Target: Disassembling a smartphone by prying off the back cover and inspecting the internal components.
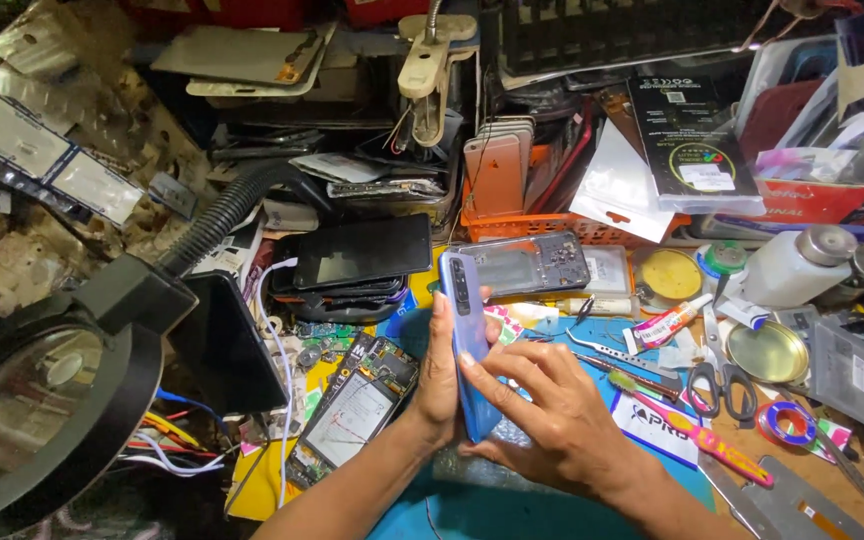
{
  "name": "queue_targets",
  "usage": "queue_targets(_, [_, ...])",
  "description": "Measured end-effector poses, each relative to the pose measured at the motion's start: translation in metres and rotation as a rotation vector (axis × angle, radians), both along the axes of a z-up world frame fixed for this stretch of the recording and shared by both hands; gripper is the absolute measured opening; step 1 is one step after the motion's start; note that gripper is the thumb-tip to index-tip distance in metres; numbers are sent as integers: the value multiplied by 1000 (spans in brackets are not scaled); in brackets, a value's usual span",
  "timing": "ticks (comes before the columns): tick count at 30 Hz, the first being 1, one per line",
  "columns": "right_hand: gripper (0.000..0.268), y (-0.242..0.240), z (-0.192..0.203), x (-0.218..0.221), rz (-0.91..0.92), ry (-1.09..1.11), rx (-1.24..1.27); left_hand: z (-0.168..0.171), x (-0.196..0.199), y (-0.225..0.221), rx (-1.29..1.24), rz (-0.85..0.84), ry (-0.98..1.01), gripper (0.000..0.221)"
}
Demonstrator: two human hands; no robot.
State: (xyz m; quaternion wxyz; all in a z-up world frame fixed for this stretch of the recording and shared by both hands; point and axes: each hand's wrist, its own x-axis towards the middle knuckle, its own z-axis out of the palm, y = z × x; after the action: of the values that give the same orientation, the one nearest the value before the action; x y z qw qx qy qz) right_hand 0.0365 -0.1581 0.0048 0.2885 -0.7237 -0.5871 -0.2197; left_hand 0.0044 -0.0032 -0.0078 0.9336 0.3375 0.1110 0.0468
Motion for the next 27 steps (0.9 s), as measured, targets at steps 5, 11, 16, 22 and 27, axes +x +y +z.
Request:
queue_targets(5, [51,8,5,-12,31,-9,125,1,3,5,-120,11,10,75])
queue_targets(11, [24,15,11,-24,50,-29,271,0,5,7,-179,15,-19,80])
queue_targets(16, [13,12,6,-19,33,-149,308,20,3,12,-28,-44,23,98])
queue_targets(22, [8,8,-3,-9,22,-130,231,24,0,9,-25,-71,-60,61])
queue_targets(27, [73,1,-10,4,-406,596,213,28,-2,13,90,-40,-169,71])
